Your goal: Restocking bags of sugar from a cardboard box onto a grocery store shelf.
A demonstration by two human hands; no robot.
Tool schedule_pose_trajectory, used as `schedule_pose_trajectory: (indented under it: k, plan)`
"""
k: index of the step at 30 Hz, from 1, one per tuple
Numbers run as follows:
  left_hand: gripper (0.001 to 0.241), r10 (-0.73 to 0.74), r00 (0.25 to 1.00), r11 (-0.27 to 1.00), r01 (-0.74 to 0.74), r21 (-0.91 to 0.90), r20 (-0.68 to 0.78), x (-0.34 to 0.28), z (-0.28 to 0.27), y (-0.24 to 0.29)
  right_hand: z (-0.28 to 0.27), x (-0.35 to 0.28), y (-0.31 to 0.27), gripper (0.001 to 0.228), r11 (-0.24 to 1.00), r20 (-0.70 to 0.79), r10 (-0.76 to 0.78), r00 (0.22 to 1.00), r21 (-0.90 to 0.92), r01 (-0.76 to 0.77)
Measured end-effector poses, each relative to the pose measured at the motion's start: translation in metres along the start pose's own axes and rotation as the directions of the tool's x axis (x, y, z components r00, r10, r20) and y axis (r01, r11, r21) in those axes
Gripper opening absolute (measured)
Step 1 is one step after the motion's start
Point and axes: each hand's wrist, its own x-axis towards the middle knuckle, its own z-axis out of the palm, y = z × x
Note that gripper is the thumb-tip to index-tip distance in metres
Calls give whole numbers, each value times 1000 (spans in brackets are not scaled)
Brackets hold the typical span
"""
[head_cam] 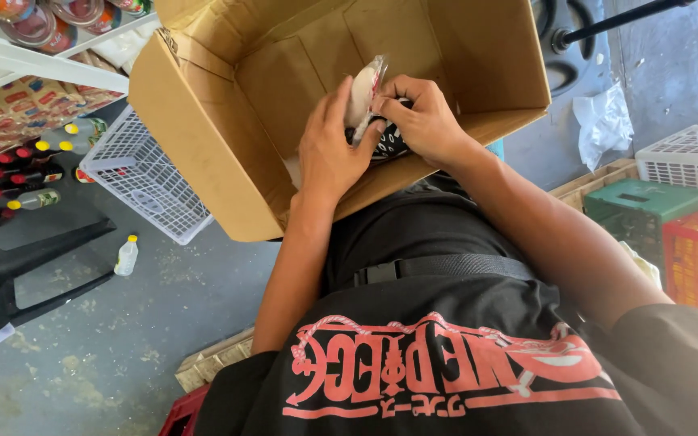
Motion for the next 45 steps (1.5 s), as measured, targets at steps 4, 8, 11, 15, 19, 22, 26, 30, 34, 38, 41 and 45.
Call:
schedule_pose_trajectory:
  k: [4,8,11,15,19,22,26,30,34,38,41,45]
  plan:
    - [46,-12,988,1000,13,-8,154,-5,11,-19,0,0,-2,11,1000,-18,-6,1000,16,6]
    - [28,-90,980,995,95,-19,179,-10,19,-23,2,-2,-5,12,997,-27,-64,998,-36,63]
    - [26,-89,991,994,95,-59,101,-11,18,-24,5,-3,-2,14,988,-72,-133,988,-84,127]
    - [29,-148,987,972,135,-193,-58,-14,16,-40,1,-1,1,19,977,-345,-167,924,-183,109]
    - [34,-265,959,940,234,-249,-102,-13,11,-34,4,-11,-4,26,979,-546,-200,813,-150,139]
    - [34,-242,963,952,212,-221,-122,-11,14,-37,11,-26,-28,34,876,-505,-475,721,-345,337]
    - [36,-284,953,901,227,-370,-107,-14,22,-48,19,-25,-16,23,625,141,-585,799,-550,554]
    - [43,-571,811,746,445,-496,-131,-11,9,-33,14,-16,-4,35,658,223,-451,864,-571,491]
    - [40,-757,650,418,409,-811,-62,8,-7,-23,13,-15,14,26,778,36,-340,940,-552,302]
    - [54,-673,740,334,288,-898,-13,7,19,-66,5,-53,-54,19,859,-287,-490,823,-320,400]
    - [65,-630,776,293,283,-913,38,24,13,-36,-21,-73,-107,16,814,-576,-538,616,-163,558]
    - [73,-655,725,146,398,-906,213,24,16,-8,-74,-103,-114,32,412,-420,-905,-71,-905,106]
